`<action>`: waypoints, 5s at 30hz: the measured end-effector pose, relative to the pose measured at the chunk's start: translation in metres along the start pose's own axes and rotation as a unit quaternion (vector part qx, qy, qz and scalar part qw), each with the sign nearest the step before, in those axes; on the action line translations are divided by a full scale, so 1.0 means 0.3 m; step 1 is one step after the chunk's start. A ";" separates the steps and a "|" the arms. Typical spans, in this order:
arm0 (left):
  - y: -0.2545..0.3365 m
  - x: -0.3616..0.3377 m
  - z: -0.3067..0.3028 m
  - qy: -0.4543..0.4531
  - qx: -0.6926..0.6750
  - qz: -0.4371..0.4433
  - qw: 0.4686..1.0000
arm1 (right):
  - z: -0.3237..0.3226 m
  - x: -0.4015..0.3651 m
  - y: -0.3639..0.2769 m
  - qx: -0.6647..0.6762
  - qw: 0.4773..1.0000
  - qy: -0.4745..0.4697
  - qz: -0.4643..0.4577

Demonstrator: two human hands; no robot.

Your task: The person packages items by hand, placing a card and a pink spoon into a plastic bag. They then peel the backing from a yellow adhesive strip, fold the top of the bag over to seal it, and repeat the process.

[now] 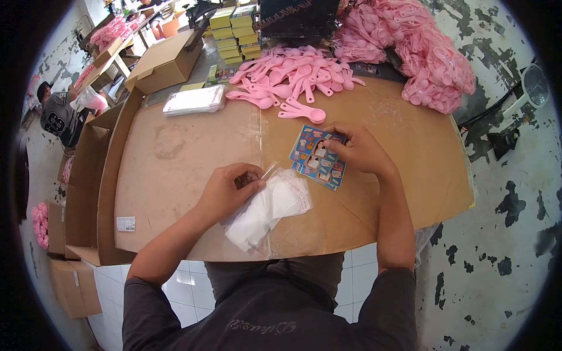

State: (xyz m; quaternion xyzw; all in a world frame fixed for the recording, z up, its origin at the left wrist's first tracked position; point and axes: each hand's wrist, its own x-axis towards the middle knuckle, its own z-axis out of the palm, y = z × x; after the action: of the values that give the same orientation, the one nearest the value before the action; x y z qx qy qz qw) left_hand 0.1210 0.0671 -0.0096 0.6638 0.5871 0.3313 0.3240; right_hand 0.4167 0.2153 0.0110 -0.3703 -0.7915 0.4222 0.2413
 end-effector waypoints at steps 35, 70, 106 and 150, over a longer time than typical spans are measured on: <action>-0.027 0.009 -0.020 0.013 -0.405 -0.025 0.914 | 0.240 -0.013 -0.156 0.183 0.968 0.127 -0.116; -0.059 0.010 -0.027 -0.005 -0.368 -0.012 0.930 | 0.085 0.331 -0.018 -0.256 0.964 0.060 -0.036; -0.065 0.021 -0.011 -0.014 -0.435 -0.034 0.900 | 0.295 0.066 -0.211 0.106 0.957 -0.075 -0.258; 0.284 0.156 -0.198 -0.005 -0.224 0.267 0.937 | -0.006 0.049 -0.674 -0.159 0.948 0.081 -0.262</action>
State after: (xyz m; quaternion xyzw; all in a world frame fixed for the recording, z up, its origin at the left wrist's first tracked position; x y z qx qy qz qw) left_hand 0.1248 0.1076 0.0969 0.7081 0.2971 0.5255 0.3663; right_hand 0.3317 0.1532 0.1842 -0.2160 -0.8951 0.1814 0.3453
